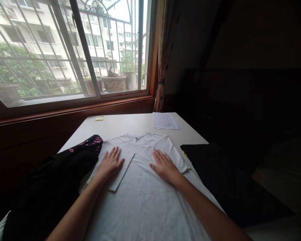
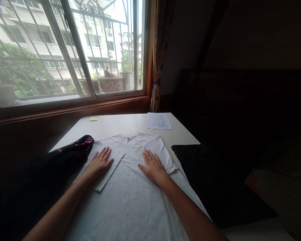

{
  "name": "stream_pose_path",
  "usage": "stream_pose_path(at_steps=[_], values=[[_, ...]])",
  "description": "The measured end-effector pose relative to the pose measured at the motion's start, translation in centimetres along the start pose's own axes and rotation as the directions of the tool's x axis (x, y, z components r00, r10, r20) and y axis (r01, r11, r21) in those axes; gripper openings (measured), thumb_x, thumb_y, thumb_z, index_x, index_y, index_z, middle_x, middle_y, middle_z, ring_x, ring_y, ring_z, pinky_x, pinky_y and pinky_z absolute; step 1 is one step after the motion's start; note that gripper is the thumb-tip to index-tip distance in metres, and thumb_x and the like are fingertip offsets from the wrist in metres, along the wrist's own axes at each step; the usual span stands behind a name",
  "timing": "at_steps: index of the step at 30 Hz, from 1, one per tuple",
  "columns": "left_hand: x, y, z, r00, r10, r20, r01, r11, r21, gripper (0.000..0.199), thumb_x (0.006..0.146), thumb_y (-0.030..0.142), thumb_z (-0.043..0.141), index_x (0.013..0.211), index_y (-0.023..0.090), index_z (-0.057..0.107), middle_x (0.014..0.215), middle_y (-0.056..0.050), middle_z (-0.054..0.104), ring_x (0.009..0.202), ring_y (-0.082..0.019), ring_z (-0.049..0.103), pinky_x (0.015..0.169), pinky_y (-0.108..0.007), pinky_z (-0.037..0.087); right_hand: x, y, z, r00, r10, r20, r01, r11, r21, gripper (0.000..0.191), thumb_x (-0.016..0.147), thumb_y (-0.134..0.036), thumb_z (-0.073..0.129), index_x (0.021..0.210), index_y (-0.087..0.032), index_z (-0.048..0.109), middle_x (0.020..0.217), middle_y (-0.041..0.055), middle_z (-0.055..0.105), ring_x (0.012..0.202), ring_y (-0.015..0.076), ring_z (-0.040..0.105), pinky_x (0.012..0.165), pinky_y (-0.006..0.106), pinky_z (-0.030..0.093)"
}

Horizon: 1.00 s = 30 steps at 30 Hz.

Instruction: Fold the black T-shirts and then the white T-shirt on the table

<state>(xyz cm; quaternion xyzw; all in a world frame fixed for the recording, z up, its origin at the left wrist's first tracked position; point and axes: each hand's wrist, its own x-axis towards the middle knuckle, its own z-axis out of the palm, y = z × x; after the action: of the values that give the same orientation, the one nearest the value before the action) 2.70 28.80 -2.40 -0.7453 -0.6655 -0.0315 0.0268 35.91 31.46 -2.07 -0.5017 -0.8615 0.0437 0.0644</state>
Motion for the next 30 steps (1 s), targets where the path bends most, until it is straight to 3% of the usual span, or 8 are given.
stream_pose_path(at_steps=[11, 18, 24, 30], values=[[0.4, 0.1, -0.2, 0.999, -0.019, 0.031, 0.019, 1.0, -0.006, 0.067, 0.104, 0.054, 0.026, 0.16, 0.017, 0.029, 0.169, -0.007, 0.019, 0.157, -0.024, 0.015, 0.126, -0.05, 0.013, 0.6, 0.3, -0.2, 1.0, 0.009, 0.021, -0.01, 1.0, 0.025, 0.079, 0.102, -0.064, 0.023, 0.164, -0.015, 0.019, 0.169, 0.0074, 0.015, 0.157, 0.0236, 0.01, 0.127, 0.046, 0.008], [2.1, 0.0, 0.2, 0.998, -0.06, 0.023, 0.06, 0.998, -0.005, 0.067, 0.104, 0.054, 0.024, 0.16, 0.017, 0.03, 0.169, -0.008, 0.022, 0.156, -0.024, 0.018, 0.125, -0.05, 0.013, 1.4, 0.8, 0.1, 1.0, 0.019, -0.021, -0.018, 0.999, 0.042, 0.076, 0.103, -0.064, 0.018, 0.162, -0.018, 0.026, 0.169, 0.0066, 0.021, 0.156, 0.0212, 0.016, 0.126, 0.042, 0.008], [4.2, -0.4, 0.3, 0.989, -0.148, -0.007, 0.147, 0.989, -0.014, 0.066, 0.103, 0.053, 0.028, 0.157, 0.015, 0.036, 0.167, -0.012, 0.027, 0.155, -0.027, 0.023, 0.125, -0.044, 0.015, 3.9, 1.5, 0.2, 0.98, 0.168, -0.109, -0.163, 0.985, 0.049, 0.06, 0.105, -0.052, 0.023, 0.154, -0.022, 0.042, 0.164, 0.0057, 0.035, 0.148, 0.0217, 0.031, 0.124, 0.038, 0.017], [5.4, -0.6, -0.1, 0.984, -0.177, -0.02, 0.176, 0.984, -0.041, 0.064, 0.102, 0.052, 0.029, 0.155, 0.016, 0.037, 0.166, -0.013, 0.03, 0.153, -0.027, 0.026, 0.124, -0.045, 0.016, 6.3, 2.1, 0.5, 0.956, 0.238, -0.171, -0.238, 0.971, 0.019, 0.055, 0.103, -0.045, 0.035, 0.151, -0.019, 0.044, 0.16, 0.0094, 0.04, 0.145, 0.0243, 0.033, 0.122, 0.038, 0.019]])
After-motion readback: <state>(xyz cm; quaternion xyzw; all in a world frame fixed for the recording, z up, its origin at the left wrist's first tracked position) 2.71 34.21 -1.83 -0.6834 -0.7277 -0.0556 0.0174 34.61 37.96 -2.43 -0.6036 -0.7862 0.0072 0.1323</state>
